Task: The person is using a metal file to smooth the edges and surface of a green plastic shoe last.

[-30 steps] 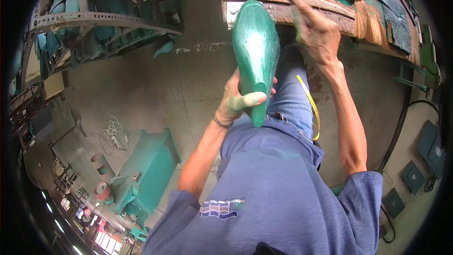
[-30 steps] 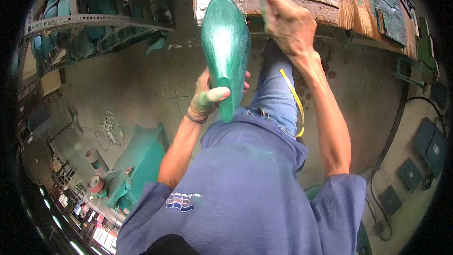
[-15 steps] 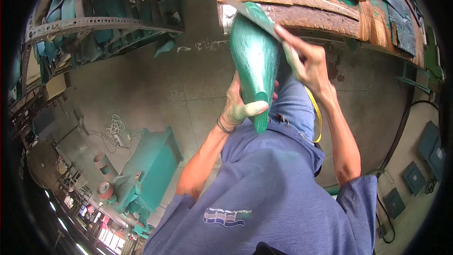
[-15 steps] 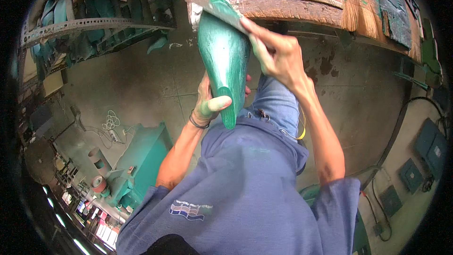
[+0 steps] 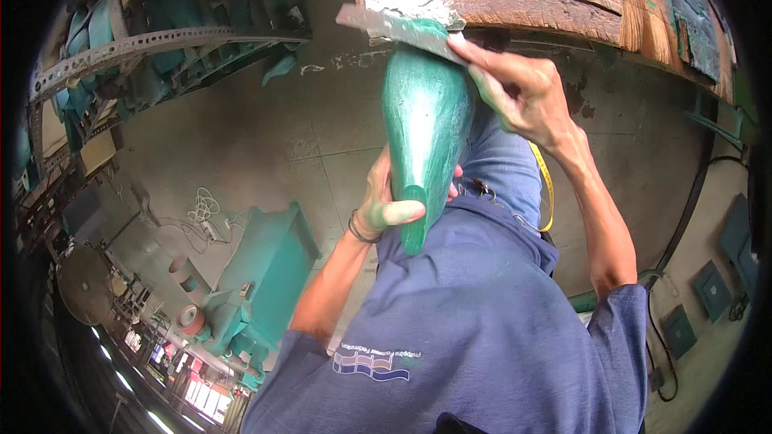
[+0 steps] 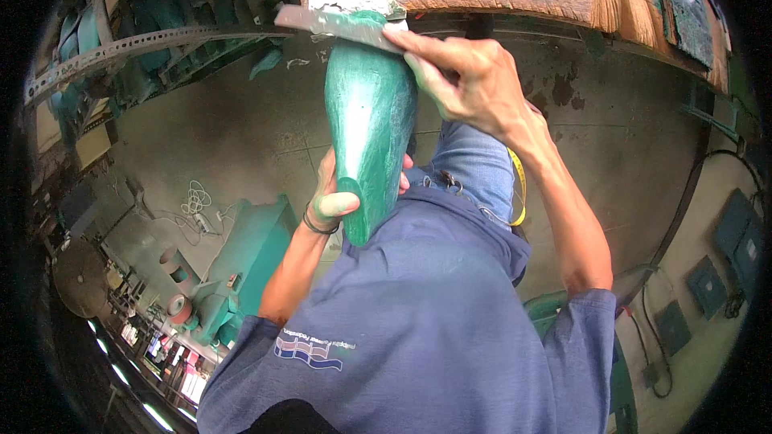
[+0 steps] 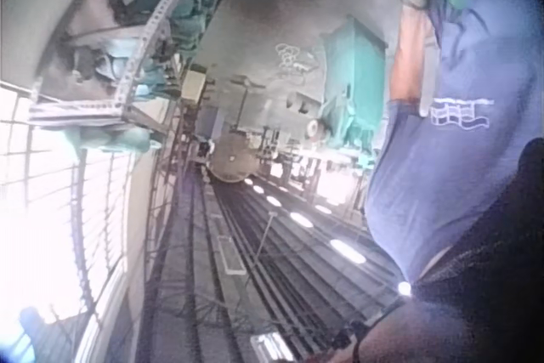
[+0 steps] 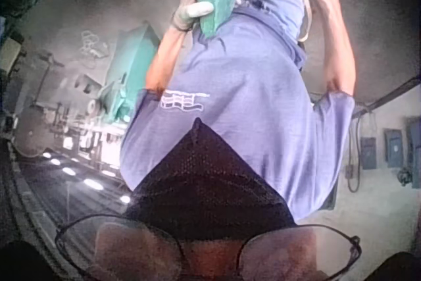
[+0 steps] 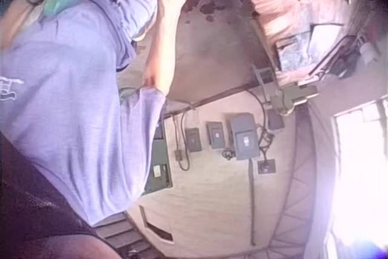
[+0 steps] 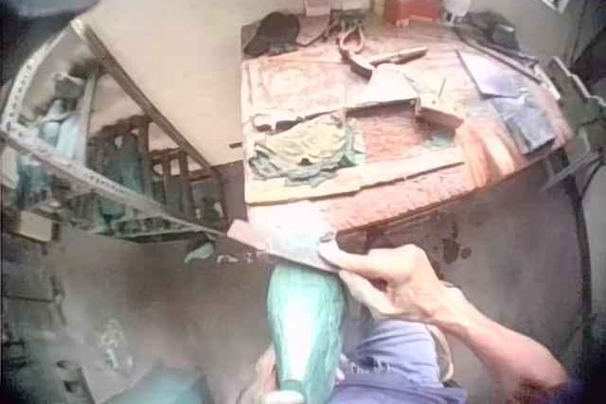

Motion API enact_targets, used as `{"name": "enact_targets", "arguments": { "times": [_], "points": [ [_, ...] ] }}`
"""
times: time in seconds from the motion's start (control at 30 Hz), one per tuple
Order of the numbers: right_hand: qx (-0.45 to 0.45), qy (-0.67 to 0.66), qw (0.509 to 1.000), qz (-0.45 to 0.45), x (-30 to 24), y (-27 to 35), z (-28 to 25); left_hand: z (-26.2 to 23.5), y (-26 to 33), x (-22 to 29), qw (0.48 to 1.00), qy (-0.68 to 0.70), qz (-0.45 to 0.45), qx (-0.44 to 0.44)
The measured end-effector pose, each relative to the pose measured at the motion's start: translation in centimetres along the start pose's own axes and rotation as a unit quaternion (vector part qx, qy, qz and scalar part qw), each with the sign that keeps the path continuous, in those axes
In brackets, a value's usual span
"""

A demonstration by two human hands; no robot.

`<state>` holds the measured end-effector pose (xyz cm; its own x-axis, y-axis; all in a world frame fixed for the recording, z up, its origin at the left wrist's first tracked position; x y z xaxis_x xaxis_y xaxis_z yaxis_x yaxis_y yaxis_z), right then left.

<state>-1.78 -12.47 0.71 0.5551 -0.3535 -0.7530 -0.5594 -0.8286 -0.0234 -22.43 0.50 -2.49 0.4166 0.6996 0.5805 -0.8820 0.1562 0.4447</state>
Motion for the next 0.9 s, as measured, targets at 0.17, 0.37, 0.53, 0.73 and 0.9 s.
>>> {"name": "enact_targets", "arguments": {
  "times": [0.17,0.37,0.53,0.73,0.9],
  "points": [
    [0.01,0.002,1.0,0.008,-0.8,4.1,-0.6,-0.6,0.8,0.0,0.999,0.033,-0.006,-0.017],
    [0.023,-0.028,0.998,-0.042,0.6,-1.5,-0.4,-0.7,0.2,0.3,0.999,0.018,-0.004,-0.032],
    [-0.019,0.009,1.0,-0.015,0.1,2.4,-1.6,-0.8,1.0,0.5,0.999,0.041,-0.007,-0.03],
    [0.006,-0.018,0.998,-0.052,0.9,-1.6,-1.1,-0.6,0.3,0.3,0.999,0.039,-0.01,-0.034],
    [-0.029,0.001,0.998,-0.053,0.5,1.9,-2.1,-0.7,1.0,0.4,0.998,0.056,0.003,-0.032]
  ]
}}
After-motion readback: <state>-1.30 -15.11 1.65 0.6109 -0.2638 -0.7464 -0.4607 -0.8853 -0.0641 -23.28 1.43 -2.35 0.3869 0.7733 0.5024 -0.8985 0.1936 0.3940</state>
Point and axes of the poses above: each hand's wrist, its own y-axis away from the middle knuckle, its own z-axis out of the palm, x = y × z, the point moved 5 cm from there along -y, towards the middle knuckle, and after that the axes turned 4 degrees about -x, right-handed, at the moved point
